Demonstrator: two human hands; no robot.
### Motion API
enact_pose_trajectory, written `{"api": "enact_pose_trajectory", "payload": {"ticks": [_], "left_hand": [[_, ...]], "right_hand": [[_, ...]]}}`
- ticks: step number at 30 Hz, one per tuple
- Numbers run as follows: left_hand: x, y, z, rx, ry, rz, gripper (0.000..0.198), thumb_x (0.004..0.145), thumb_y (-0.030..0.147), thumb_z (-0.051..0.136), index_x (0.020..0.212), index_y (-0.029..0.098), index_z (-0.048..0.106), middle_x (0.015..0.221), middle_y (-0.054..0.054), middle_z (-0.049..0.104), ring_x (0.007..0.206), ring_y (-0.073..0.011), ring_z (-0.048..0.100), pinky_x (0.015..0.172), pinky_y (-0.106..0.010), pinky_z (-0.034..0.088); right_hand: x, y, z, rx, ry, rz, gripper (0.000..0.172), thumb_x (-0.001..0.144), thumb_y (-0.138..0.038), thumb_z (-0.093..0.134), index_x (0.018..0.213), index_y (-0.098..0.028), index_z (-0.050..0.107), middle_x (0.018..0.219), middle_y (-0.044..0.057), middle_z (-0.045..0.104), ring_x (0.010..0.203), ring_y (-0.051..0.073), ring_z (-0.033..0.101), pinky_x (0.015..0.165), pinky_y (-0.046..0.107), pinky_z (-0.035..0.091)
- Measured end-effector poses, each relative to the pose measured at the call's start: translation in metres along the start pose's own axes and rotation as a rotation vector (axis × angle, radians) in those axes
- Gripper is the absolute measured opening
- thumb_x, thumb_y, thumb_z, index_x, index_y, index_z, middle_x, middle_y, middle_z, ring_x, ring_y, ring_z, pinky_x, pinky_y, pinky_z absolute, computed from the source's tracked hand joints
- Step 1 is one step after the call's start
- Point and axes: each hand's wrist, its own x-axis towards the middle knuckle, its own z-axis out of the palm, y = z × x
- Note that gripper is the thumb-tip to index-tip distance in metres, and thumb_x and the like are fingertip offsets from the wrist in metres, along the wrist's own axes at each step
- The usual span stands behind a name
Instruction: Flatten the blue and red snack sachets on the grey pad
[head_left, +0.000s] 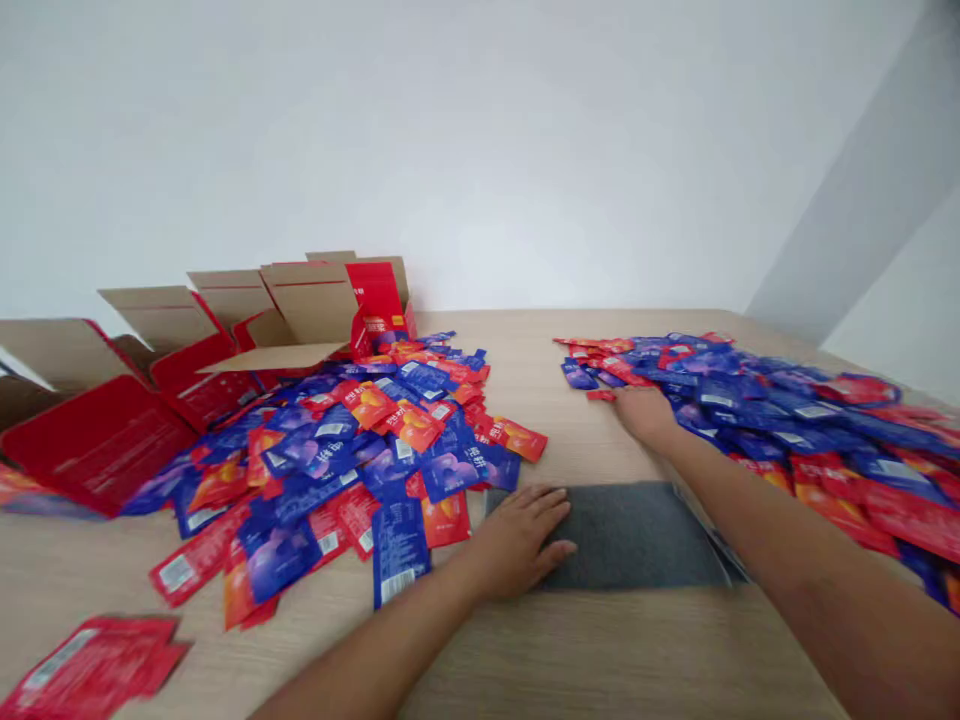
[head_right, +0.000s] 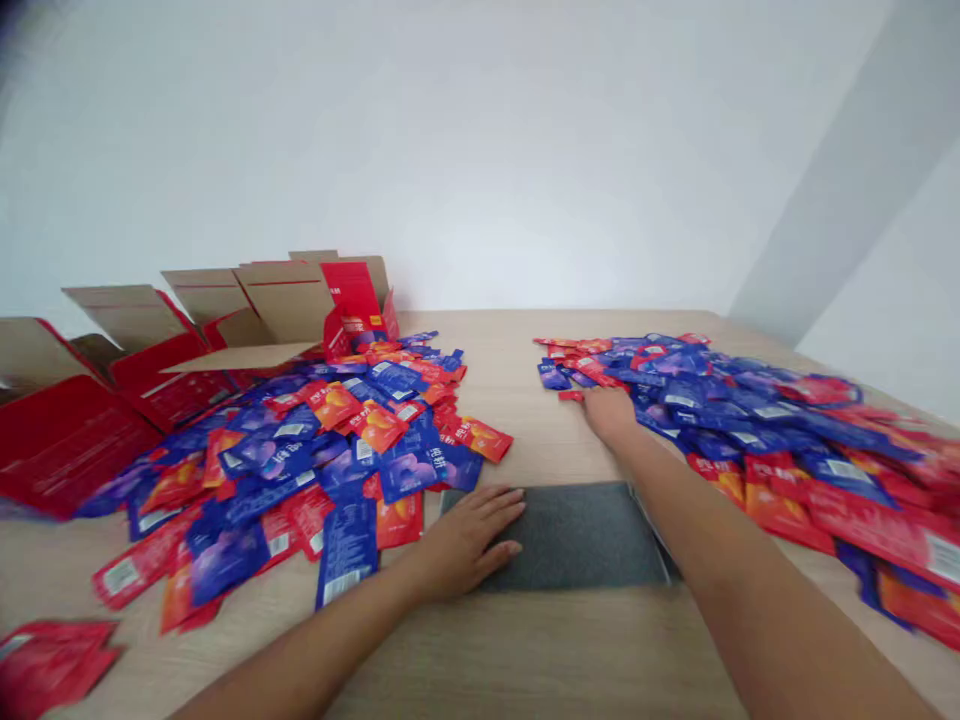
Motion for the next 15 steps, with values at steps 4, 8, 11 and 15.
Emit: {"api": "enact_pose_trajectory", "payload": {"ticks": [4, 8, 11, 15], "left_hand": [[0.001, 0.000, 0.004, 0.006, 0.036, 0.020, 0.045, 0.097, 0.042, 0.034, 0.133, 0.016, 0.040, 0.140, -0.007, 0.039, 0.132, -0.0167, 0.027, 0.109, -0.033, 0.020], [0.000, -0.001, 0.009, 0.042, 0.078, 0.006, 0.042, 0.096, 0.036, 0.038, 0.129, 0.012, 0.044, 0.137, -0.009, 0.043, 0.129, -0.0168, 0.032, 0.107, -0.031, 0.024], [0.001, -0.001, 0.012, 0.060, 0.128, -0.046, 0.037, 0.093, 0.025, 0.040, 0.126, 0.008, 0.045, 0.134, -0.014, 0.046, 0.126, -0.0191, 0.038, 0.106, -0.032, 0.027], [0.002, 0.000, 0.014, 0.059, 0.173, -0.043, 0.035, 0.089, 0.016, 0.039, 0.122, 0.007, 0.047, 0.129, -0.016, 0.049, 0.123, -0.0221, 0.041, 0.104, -0.038, 0.030]], "right_hand": [[-0.020, -0.020, -0.015, 0.012, 0.037, -0.058, 0.023, 0.087, -0.017, 0.043, 0.096, -0.006, 0.060, 0.097, 0.022, 0.066, 0.092, 0.027, 0.062, 0.078, 0.035, 0.044], [-0.045, -0.039, -0.044, 0.052, 0.137, -0.051, 0.030, 0.091, -0.021, 0.035, 0.113, -0.008, 0.051, 0.105, 0.020, 0.063, 0.098, 0.025, 0.059, 0.081, 0.032, 0.042], [-0.071, -0.057, -0.057, 0.302, 0.176, 0.007, 0.034, 0.094, -0.025, 0.024, 0.111, -0.010, 0.050, 0.100, 0.015, 0.064, 0.090, 0.022, 0.061, 0.075, 0.030, 0.045], [-0.118, -0.089, -0.046, 0.535, 0.105, -0.045, 0.030, 0.088, -0.021, 0.031, 0.106, -0.015, 0.054, 0.087, 0.006, 0.067, 0.079, 0.019, 0.062, 0.072, 0.030, 0.048]]}}
